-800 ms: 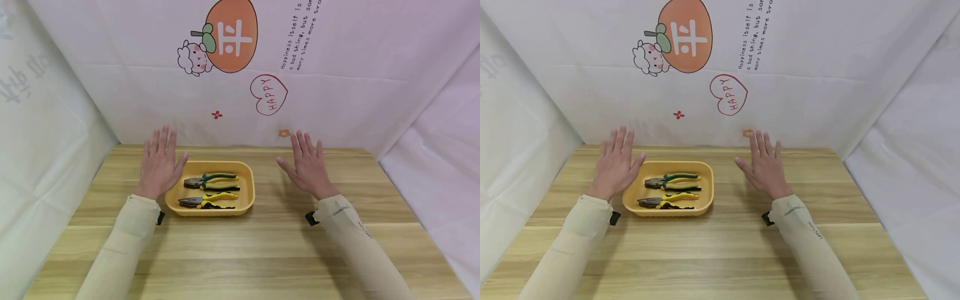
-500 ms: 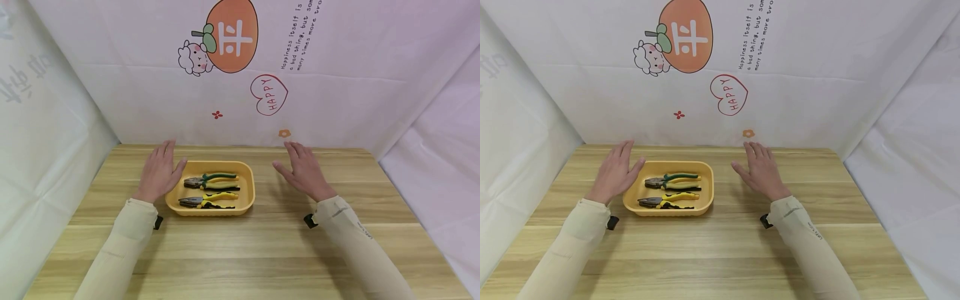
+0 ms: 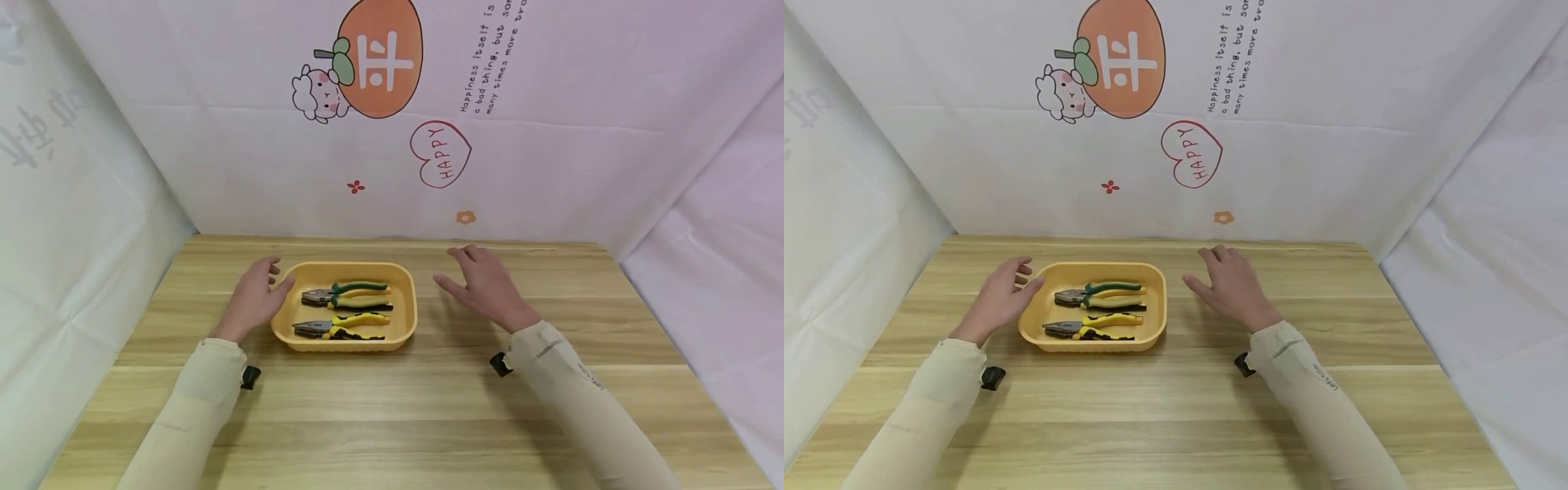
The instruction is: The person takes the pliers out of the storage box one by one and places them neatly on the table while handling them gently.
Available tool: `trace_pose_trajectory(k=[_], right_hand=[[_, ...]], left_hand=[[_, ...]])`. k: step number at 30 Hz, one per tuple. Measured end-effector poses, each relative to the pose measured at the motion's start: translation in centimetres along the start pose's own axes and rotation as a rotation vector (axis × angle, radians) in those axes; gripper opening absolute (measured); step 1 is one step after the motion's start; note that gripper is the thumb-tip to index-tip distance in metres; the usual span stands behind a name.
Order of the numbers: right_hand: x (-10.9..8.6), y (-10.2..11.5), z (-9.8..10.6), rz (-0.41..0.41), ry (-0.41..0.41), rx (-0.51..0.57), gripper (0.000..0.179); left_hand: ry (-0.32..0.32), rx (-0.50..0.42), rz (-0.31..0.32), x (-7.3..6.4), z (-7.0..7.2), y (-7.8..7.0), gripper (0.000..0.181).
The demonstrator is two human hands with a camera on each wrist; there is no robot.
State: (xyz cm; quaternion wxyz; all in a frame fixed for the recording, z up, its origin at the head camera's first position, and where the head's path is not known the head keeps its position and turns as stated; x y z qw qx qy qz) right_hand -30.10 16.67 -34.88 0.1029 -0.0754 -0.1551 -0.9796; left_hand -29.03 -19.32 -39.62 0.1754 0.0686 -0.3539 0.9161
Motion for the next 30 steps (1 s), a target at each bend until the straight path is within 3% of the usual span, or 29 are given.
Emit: trace_pose_trajectory(k=[14,20,30], right_hand=[[-0.9,3.5,-0.6,0.089,0.028,-0.015,0.06],[-1.2,4.7,-0.8,0.089,0.058,-0.021,0.061],[-1.9,6.9,-1.7,0.137,0.093,-0.003,0.061]], left_hand=[[-0.017,-0.347,0.162,-1.5,-1.6,3.4,0.053],[-0.029,-0.521,0.22,-2.3,-2.5,4.4,0.051],[-0.037,-0.634,0.241,-3.1,-3.1,5.4,0.055]])
Point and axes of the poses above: each hand's wrist, its own x-axis towards the middle knuckle, its own z-axis out of the back of the hand, y = z × x, the point moved 10 cm from there along x, towards the middle knuckle, and after that the axes turned 14 degrees about -z, right-handed, at the moved point
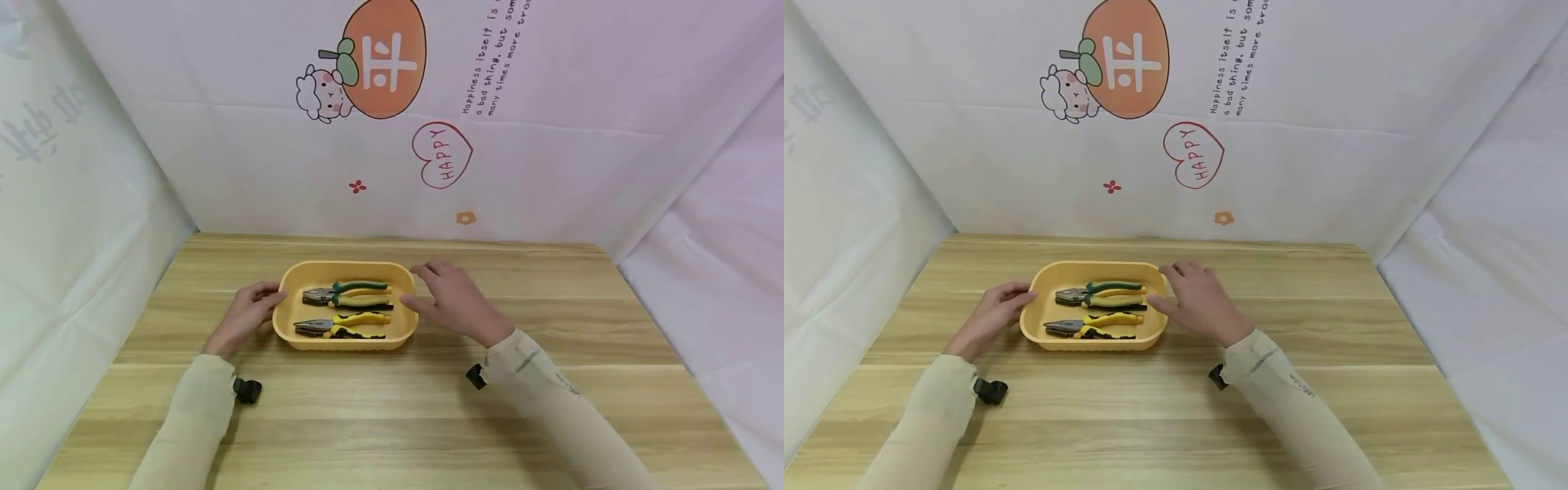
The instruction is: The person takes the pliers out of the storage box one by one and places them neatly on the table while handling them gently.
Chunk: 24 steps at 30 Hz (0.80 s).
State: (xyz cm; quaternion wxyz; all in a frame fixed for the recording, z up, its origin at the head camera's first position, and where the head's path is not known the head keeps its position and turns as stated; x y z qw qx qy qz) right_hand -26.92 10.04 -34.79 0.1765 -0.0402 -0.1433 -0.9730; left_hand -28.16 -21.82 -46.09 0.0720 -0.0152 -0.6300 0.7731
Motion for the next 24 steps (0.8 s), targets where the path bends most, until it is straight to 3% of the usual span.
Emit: trace_pose_trajectory(k=[6,24], right_hand=[[-0.2,1.3,-0.2,0.044,0.01,0.021,0.061],[0.1,3.4,-1.4,0.046,0.066,0.04,0.055]], left_hand=[[0.005,-0.055,-0.012,-0.1,0.1,0.2,0.054],[0.022,-0.049,-0.047,-0.3,0.0,0.0,0.06]])
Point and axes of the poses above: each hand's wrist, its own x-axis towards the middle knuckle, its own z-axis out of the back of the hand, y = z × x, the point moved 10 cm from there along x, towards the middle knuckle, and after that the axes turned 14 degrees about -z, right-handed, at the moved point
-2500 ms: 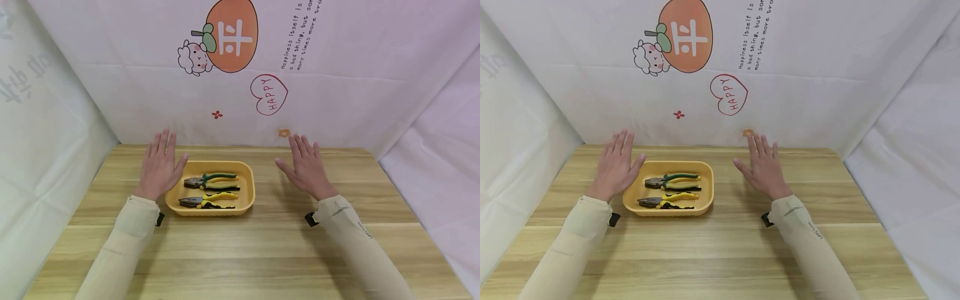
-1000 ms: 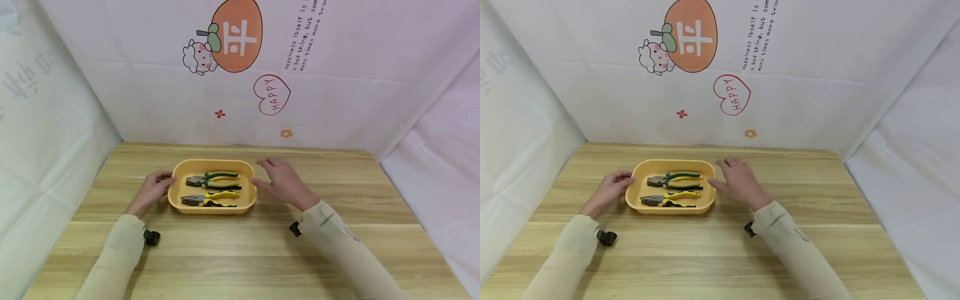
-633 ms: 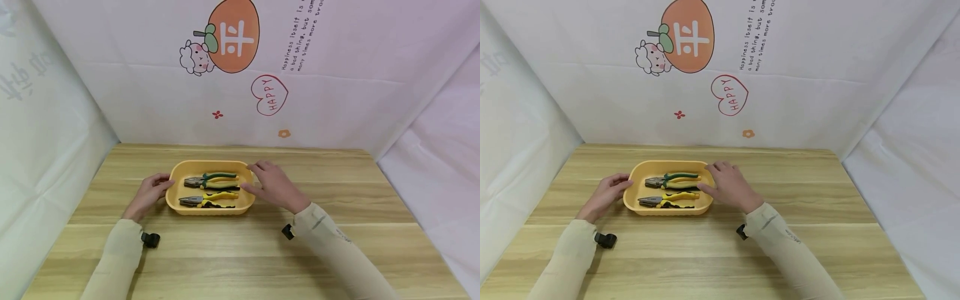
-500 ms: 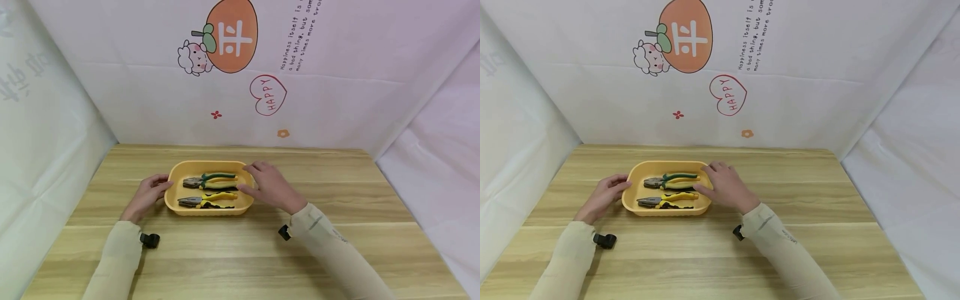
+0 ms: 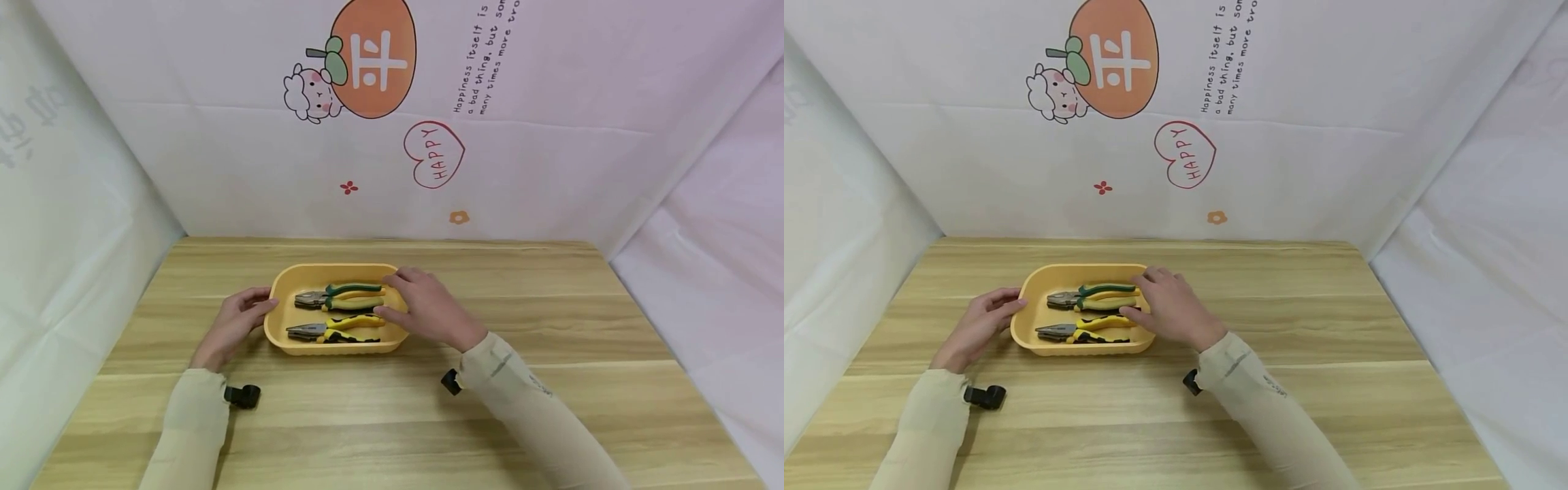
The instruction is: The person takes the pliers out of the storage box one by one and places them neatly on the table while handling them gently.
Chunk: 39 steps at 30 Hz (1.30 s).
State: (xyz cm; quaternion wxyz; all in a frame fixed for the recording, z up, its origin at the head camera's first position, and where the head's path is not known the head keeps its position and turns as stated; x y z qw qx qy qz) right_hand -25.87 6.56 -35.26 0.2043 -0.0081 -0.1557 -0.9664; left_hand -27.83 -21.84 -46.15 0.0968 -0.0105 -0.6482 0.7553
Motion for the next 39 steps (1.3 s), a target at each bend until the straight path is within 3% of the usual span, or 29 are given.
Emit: trace_pose_trajectory(k=[13,39], right_hand=[[1.0,1.3,-0.7,0.037,0.017,-0.011,0.057],[3.1,3.3,-5.4,0.017,0.24,0.095,0.06]], left_hand=[[-0.029,-0.016,0.005,0.0,0.1,0.2,0.057],[-0.081,-0.098,-0.008,0.1,0.1,0.5,0.055]])
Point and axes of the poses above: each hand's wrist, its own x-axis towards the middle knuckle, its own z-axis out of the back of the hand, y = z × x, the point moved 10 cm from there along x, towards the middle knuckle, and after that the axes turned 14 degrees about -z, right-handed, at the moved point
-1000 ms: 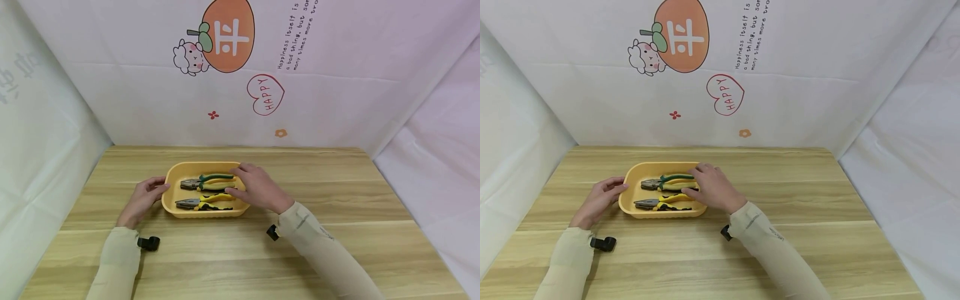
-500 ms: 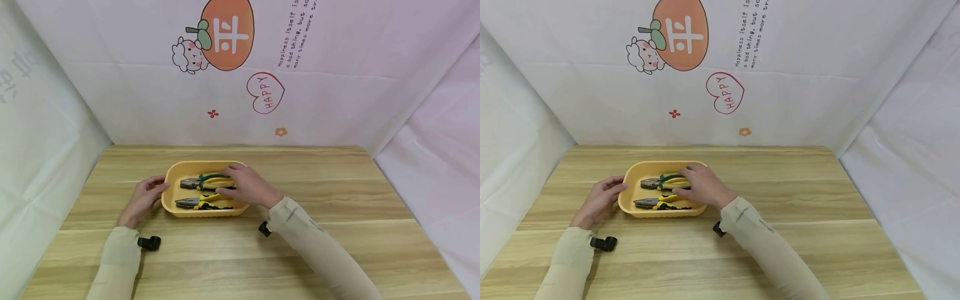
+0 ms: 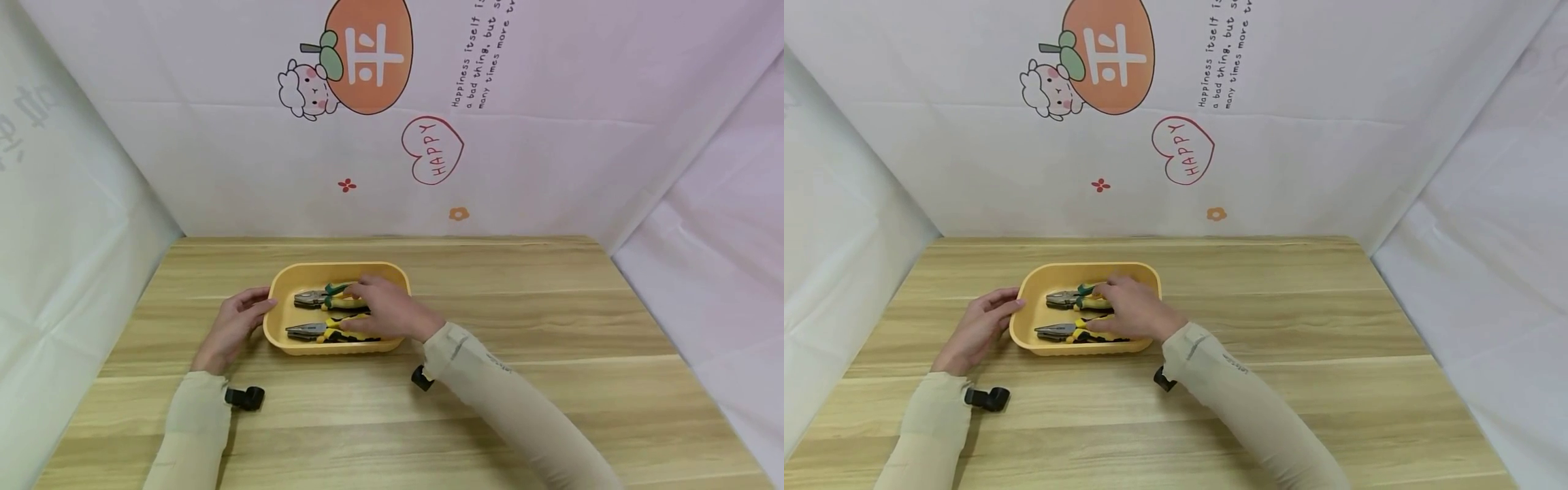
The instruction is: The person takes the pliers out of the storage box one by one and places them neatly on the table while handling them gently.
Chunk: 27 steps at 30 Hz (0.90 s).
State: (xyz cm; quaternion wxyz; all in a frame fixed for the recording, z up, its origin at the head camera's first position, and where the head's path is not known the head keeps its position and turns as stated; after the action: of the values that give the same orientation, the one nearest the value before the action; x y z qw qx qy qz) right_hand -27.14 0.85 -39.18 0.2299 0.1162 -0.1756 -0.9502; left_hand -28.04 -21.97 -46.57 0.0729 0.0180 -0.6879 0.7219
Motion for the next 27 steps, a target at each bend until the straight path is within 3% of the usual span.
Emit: trace_pose_trajectory(k=[11,27], right_hand=[[0.7,0.0,-1.8,-0.039,0.027,-0.049,0.061],[1.1,0.8,-2.6,-0.002,-0.011,-0.053,0.046]], left_hand=[[-0.009,-0.009,0.014,0.1,0.1,0.4,0.054],[-0.008,-0.031,0.035,0.0,0.1,0.5,0.057]])
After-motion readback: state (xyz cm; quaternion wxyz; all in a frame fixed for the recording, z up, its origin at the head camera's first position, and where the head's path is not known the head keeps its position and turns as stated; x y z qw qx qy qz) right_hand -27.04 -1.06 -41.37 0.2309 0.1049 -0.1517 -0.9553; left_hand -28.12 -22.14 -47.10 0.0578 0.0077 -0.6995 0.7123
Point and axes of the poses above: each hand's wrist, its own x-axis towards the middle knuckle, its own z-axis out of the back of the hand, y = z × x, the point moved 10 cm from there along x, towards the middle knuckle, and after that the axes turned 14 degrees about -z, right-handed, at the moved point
